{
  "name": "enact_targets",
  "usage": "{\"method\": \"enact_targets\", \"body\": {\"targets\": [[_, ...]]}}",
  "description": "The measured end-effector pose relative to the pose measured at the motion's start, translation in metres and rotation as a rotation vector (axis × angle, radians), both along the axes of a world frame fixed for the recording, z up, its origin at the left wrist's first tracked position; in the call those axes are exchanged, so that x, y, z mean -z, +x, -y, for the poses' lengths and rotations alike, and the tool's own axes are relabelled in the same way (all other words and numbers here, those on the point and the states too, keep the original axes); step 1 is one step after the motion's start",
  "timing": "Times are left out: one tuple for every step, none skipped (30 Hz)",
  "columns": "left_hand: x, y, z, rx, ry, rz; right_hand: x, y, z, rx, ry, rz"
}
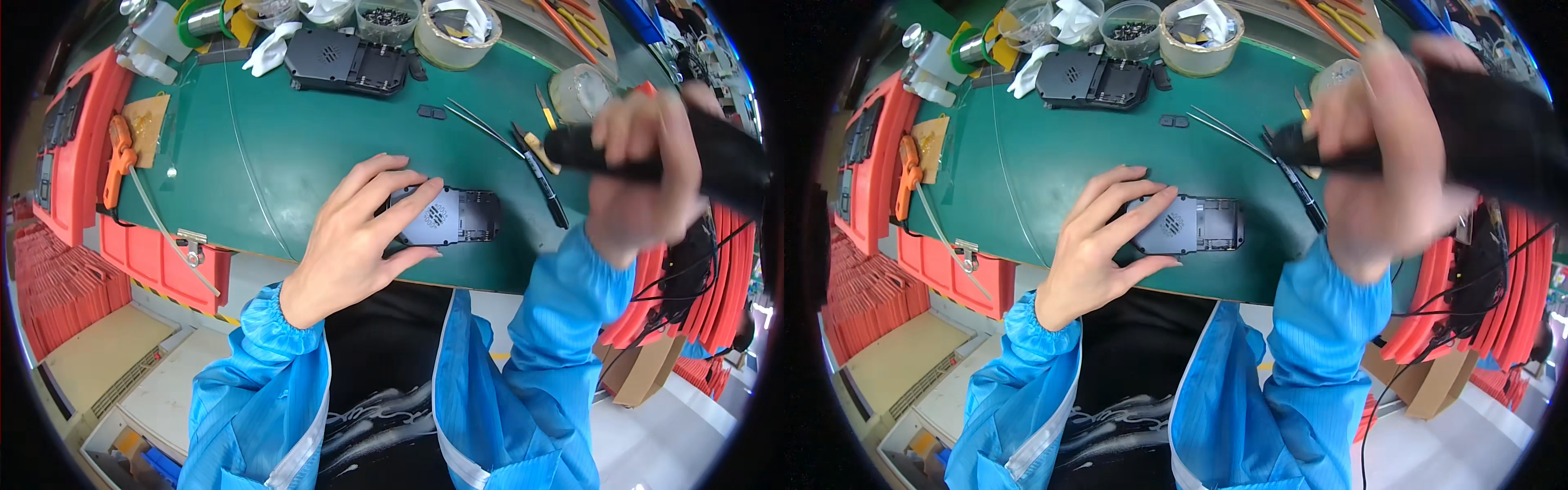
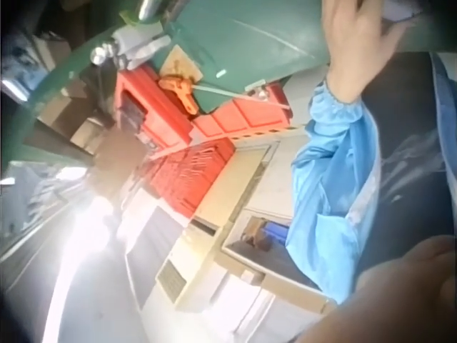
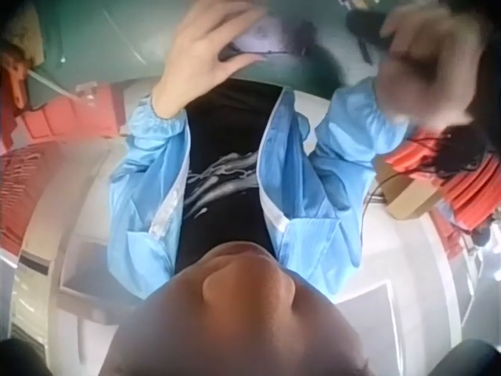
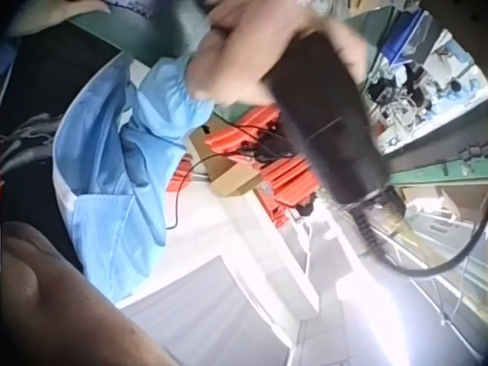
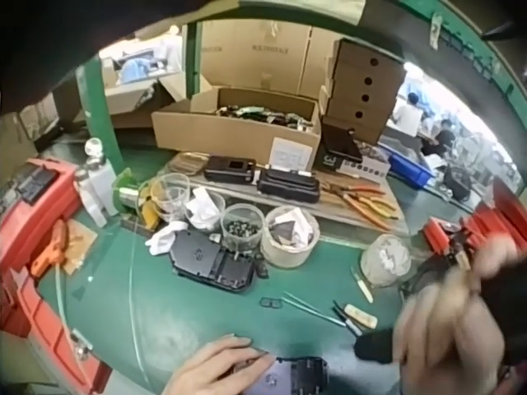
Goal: The worker is using a power screwdriver to remove screws and disassemble a handheld electronic device at a workbench.
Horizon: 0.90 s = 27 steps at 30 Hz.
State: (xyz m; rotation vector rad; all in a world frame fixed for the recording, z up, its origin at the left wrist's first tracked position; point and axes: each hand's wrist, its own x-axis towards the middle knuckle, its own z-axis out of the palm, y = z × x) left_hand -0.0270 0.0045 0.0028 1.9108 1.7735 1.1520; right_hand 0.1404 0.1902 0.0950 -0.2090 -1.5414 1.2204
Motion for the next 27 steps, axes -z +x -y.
{"method": "enact_targets", "body": {"targets": [[0.002, 0.001, 0.001, -0.012, -0.007, -0.005, 0.008, -0.011, -0.016, -0.002, -0.006, -0.014], [0.003, 0.000, 0.001, -0.010, -0.011, -0.007, 0.016, -0.022, -0.028, 0.094, 0.034, -0.019], [0.003, 0.000, -0.001, -0.006, -0.017, -0.009, 0.021, -0.028, -0.032, 0.190, 0.071, -0.022], [0.002, 0.000, 0.000, 0.012, -0.027, -0.016, 0.013, -0.033, -0.016, 0.281, -0.014, -0.035], [0.001, 0.000, 0.000, 0.007, -0.022, -0.020, 0.005, -0.036, -0.001, 0.372, -0.100, -0.047], [0.000, 0.000, 0.000, 0.001, -0.017, -0.023, 0.016, -0.041, -0.011, 0.389, -0.111, -0.051], [0.000, 0.002, -0.003, -0.002, -0.003, -0.025, 0.029, -0.050, -0.034, -0.002, -0.321, -0.367], [-0.001, 0.003, -0.005, 0.017, -0.003, -0.028, 0.039, -0.051, -0.048, -0.408, -0.511, -0.676], [0.000, 0.003, -0.005, 0.009, 0.006, -0.040, 0.039, -0.053, -0.047, -0.410, -0.516, -0.681], [0.001, 0.003, -0.005, 0.000, 0.016, -0.052, 0.038, -0.055, -0.046, -0.142, -0.387, -0.452], [0.001, 0.003, -0.005, -0.010, 0.028, -0.062, 0.036, -0.058, -0.046, 0.120, -0.252, -0.217], [0.003, 0.001, -0.004, -0.020, 0.028, -0.067, 0.035, -0.062, -0.045, 0.370, -0.111, 0.019], [0.004, -0.001, -0.004, -0.014, 0.035, -0.046, 0.032, -0.063, -0.042, 0.359, -0.110, 0.015], [0.004, -0.003, -0.003, -0.012, 0.042, -0.024, 0.026, -0.060, -0.033, 0.386, -0.093, 0.140], [0.004, -0.005, -0.001, -0.012, 0.050, -0.003, 0.023, -0.056, -0.023, 0.411, -0.073, 0.265], [0.004, -0.008, 0.002, -0.028, 0.051, -0.007, 0.031, -0.043, -0.017, 0.395, -0.071, 0.262], [0.002, -0.010, 0.004, -0.043, 0.051, 0.049, 0.046, -0.018, -0.013, 0.515, 0.159, 0.367], [0.001, -0.012, 0.006, -0.059, 0.046, 0.105, 0.053, 0.000, -0.005, 0.629, 0.388, 0.468], [0.001, -0.014, 0.007, -0.080, 0.042, 0.161, 0.048, 0.012, 0.012, 0.617, 0.392, 0.461], [-0.001, -0.015, 0.006, -0.094, 0.044, 0.157, 0.041, 0.025, 0.033, 0.405, 0.254, 0.624], [-0.008, -0.014, 0.007, -0.090, 0.033, 0.211, 0.034, 0.039, 0.051, 0.210, 0.106, 0.786], [-0.013, -0.014, 0.009, -0.097, 0.016, 0.259, 0.037, 0.040, 0.063, 0.201, 0.155, 0.812], [-0.016, -0.014, 0.010, -0.104, -0.003, 0.307, 0.043, 0.038, 0.073, 0.194, 0.204, 0.838], [-0.018, -0.013, 0.009, -0.098, -0.007, 0.309, 0.050, 0.035, 0.078, 0.212, 0.215, 0.810], [-0.019, -0.013, 0.009, -0.071, -0.027, 0.299, 0.057, 0.034, 0.082, 0.230, 0.226, 0.781], [-0.020, -0.012, 0.008, -0.044, -0.048, 0.289, 0.062, 0.034, 0.084, 0.235, 0.221, 0.784], [-0.021, -0.012, 0.007, -0.018, -0.067, 0.280, 0.065, 0.033, 0.085, 0.251, 0.203, 0.746]]}}
